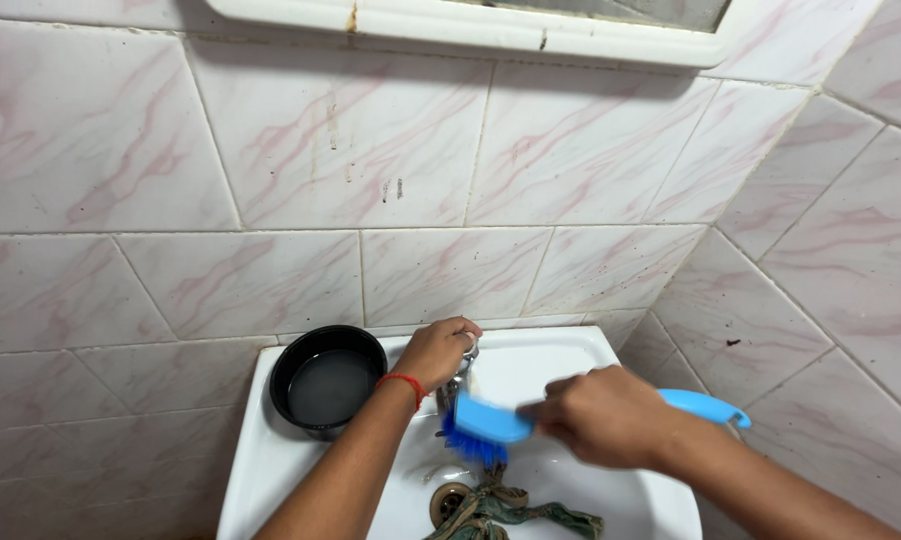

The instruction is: The person scrubs a white bathroom sink using a blue scrub brush. They move a black bowl and a cloth aside to access the basin, then scrub the basin, drain, and faucet area repeatedly.

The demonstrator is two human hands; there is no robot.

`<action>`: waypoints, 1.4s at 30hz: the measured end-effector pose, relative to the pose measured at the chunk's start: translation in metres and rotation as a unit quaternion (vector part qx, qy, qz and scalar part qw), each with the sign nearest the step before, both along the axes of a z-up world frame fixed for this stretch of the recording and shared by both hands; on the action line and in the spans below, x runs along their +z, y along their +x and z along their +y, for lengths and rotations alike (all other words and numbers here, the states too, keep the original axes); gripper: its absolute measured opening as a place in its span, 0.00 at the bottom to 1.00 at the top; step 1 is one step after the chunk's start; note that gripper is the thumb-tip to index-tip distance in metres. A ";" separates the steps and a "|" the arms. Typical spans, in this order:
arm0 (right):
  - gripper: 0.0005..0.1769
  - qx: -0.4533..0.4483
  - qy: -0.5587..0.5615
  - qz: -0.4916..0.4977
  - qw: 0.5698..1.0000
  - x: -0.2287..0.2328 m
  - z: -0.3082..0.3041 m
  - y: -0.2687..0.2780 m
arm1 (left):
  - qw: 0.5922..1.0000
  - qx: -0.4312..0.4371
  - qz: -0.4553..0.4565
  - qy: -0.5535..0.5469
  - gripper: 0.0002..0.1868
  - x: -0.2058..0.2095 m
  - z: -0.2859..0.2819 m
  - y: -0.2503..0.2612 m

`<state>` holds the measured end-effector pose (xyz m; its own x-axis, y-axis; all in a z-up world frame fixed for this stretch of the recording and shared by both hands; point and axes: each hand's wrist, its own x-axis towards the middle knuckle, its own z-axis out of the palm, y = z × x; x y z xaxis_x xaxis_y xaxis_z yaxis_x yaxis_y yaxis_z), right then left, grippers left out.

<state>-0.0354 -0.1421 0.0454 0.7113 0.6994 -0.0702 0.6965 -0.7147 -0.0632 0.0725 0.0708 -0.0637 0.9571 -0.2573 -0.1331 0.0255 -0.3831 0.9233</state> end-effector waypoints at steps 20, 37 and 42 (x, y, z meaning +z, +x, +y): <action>0.18 -0.142 -0.071 -0.054 0.986 0.007 0.010 0.037 | 0.935 0.127 0.143 -0.300 0.46 -0.016 -0.009 -0.017; 0.25 -0.392 0.108 0.026 0.913 -0.134 0.059 0.037 | 0.949 0.058 -0.242 0.193 0.36 -0.058 0.003 -0.034; 0.23 -0.406 0.039 0.007 0.913 -0.131 0.013 0.044 | 0.941 0.079 -0.271 0.188 0.34 -0.048 0.005 -0.041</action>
<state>0.0082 -0.1291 -0.0860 0.9969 -0.0554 -0.0560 -0.0628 -0.9881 -0.1401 0.0312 0.0754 -0.1115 0.9327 -0.1382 0.3330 -0.3263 -0.7164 0.6167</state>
